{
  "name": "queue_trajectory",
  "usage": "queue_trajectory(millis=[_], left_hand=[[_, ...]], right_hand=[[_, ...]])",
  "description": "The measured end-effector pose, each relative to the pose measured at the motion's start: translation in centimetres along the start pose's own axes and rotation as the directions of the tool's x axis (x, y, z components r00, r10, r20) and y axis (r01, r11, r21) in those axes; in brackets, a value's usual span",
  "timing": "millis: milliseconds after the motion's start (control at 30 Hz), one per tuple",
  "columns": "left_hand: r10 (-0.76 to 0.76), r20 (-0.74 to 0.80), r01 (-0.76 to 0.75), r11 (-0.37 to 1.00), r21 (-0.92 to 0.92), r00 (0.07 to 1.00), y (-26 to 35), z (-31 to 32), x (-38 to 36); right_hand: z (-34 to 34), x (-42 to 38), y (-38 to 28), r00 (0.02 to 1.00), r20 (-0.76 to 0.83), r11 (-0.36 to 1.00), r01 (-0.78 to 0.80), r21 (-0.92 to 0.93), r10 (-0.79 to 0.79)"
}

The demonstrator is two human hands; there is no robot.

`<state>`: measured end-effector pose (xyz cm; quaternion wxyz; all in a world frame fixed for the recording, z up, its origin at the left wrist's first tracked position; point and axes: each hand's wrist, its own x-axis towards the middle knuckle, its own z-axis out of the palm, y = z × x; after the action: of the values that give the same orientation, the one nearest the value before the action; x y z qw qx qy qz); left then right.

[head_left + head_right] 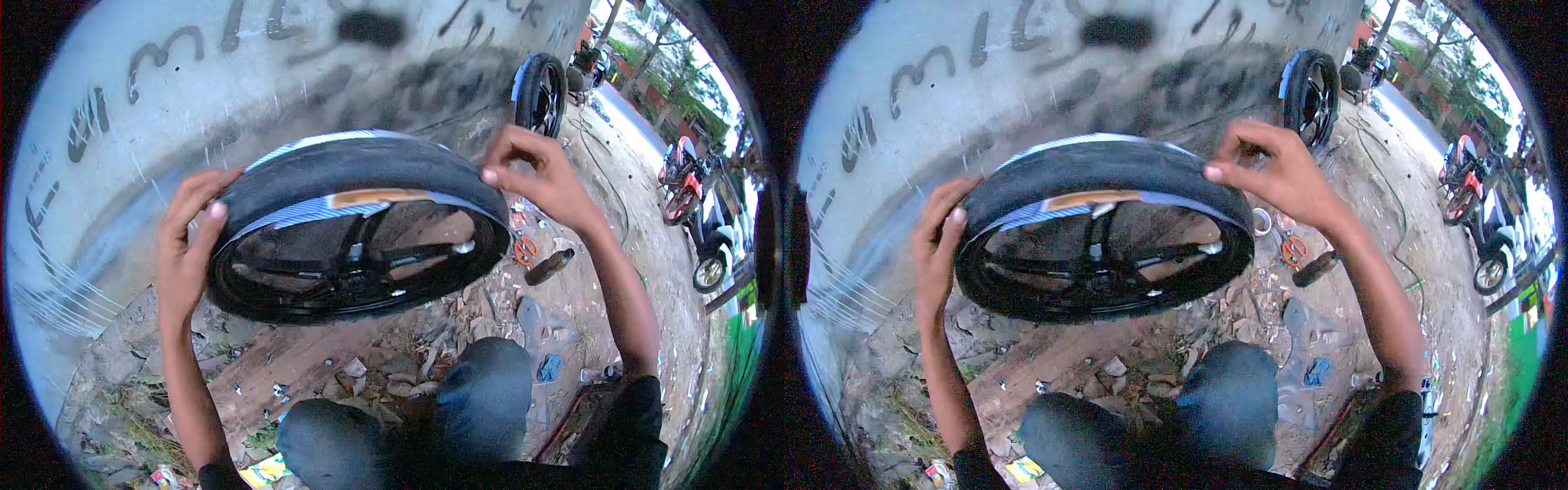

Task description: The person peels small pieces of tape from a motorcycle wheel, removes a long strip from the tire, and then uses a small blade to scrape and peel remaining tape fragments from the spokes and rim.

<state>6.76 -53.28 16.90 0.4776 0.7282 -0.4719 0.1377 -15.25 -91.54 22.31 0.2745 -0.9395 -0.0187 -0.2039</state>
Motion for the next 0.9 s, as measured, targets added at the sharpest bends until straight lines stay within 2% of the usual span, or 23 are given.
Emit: queue_trajectory(millis=[200,233,367,433,500,633,733,833,900], left_hand=[[0.137,0.158,-0.135,0.991,-0.023,0.978,1.5,2.8,4.4],[0.132,0.177,-0.120,0.989,-0.081,0.975,1.9,3.5,5.0],[0.214,0.288,-0.189,0.976,-0.112,0.934,2.8,6.0,7.6],[0.292,0.306,-0.262,0.955,-0.137,0.906,3.0,7.6,8.8],[0.309,0.350,-0.282,0.951,-0.128,0.884,3.7,8.8,9.8],[0.386,0.407,-0.356,0.922,-0.150,0.828,4.0,11.0,11.7],[0.434,0.421,-0.409,0.899,-0.154,0.796,3.9,12.6,12.8],[0.446,0.483,-0.383,0.895,-0.230,0.753,3.8,13.8,14.1],[0.447,0.524,-0.362,0.894,-0.262,0.725,4.1,14.3,14.7]], right_hand=[[-1.2,-5.4,-0.1,0.997,-0.015,0.994,-0.069,0.081,0.070],[-1.5,-6.2,0.0,0.996,-0.011,0.993,-0.085,0.085,0.086],[-2.8,-9.0,1.3,0.968,0.031,0.963,-0.251,0.101,0.249],[-3.1,-10.1,1.7,0.961,0.035,0.949,-0.278,0.146,0.276],[-3.5,-11.2,2.1,0.945,0.053,0.932,-0.326,0.157,0.322],[-3.9,-13.3,3.3,0.965,0.062,0.963,-0.260,0.065,0.256],[-3.9,-14.5,3.4,0.941,0.082,0.934,-0.338,0.118,0.330],[-4.0,-15.0,2.9,0.924,0.106,0.916,-0.378,0.134,0.366],[-4.2,-15.2,2.9,0.944,0.147,0.944,-0.312,0.111,0.295]])
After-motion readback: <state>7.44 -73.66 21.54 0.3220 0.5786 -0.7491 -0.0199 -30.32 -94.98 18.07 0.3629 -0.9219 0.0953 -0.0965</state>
